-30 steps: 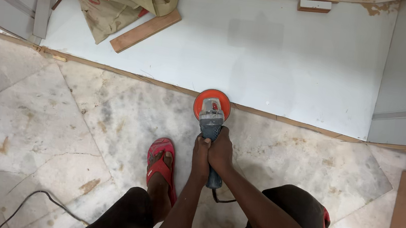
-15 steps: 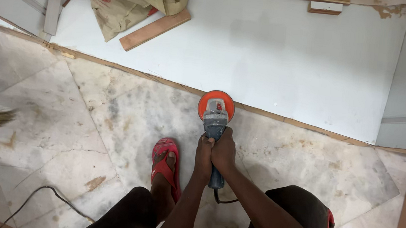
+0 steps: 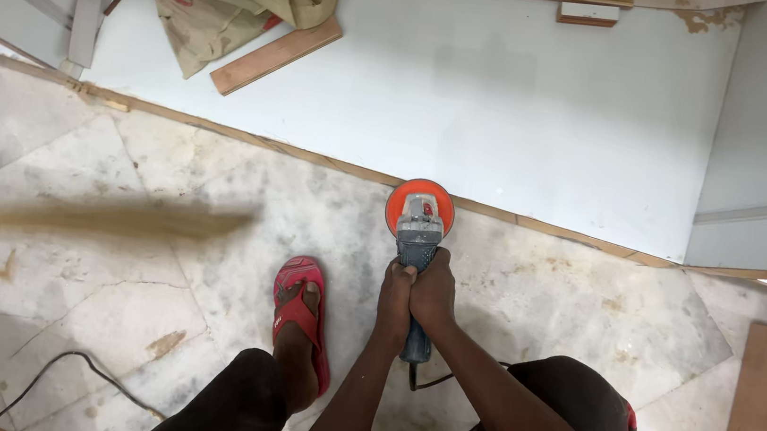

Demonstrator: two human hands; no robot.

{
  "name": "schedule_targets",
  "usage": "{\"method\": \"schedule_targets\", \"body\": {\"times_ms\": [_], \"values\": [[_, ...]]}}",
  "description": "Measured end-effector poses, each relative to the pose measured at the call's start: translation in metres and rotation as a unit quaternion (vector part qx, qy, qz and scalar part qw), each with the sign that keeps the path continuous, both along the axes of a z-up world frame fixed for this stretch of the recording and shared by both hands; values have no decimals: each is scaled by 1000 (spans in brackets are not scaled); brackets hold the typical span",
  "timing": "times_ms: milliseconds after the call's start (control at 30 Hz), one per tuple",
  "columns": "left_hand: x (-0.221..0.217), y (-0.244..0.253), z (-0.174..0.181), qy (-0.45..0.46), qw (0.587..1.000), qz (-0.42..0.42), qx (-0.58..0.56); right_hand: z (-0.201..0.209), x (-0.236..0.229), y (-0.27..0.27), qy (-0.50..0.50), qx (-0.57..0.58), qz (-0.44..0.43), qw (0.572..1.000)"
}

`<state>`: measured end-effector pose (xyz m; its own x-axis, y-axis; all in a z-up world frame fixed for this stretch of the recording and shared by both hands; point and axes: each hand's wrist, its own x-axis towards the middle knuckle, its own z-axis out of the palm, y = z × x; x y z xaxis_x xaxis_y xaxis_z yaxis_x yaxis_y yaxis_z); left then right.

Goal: The person uses an angle grinder to smooth the edge of a wooden trim piece installed along the base of a white cabinet. The person moves the grinder along the trim and works around a corner.

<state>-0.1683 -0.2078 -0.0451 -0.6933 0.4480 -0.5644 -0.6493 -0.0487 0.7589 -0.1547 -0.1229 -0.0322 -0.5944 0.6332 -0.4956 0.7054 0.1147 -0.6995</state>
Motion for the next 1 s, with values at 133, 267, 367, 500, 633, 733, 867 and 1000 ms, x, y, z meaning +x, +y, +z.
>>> {"method": "schedule_targets", "body": {"times_ms": [133,267,367,500,633,733,867,1000], "values": [[10,11,-1,-8,1000,-3,-8,6,10,10,-15,-2,-7,1000],[20,23,0,8,1000,-16,-7,6,22,21,1,0,-22,1000],[27,32,3,7,999,-29,-13,4,33,29,5,10,-35,999],[39,45,6,0,1000,-29,-3,0,48,41,2,30,-44,999],[51,60,7,-32,998,-50,-35,-1,65,55,20,31,-55,998],[60,70,10,-30,996,-65,-53,1,76,65,15,28,-64,997],[71,80,12,-16,996,-81,-38,4,88,76,2,26,-75,997],[84,93,14,-12,993,-104,-46,5,103,88,-2,16,-101,995]]}}
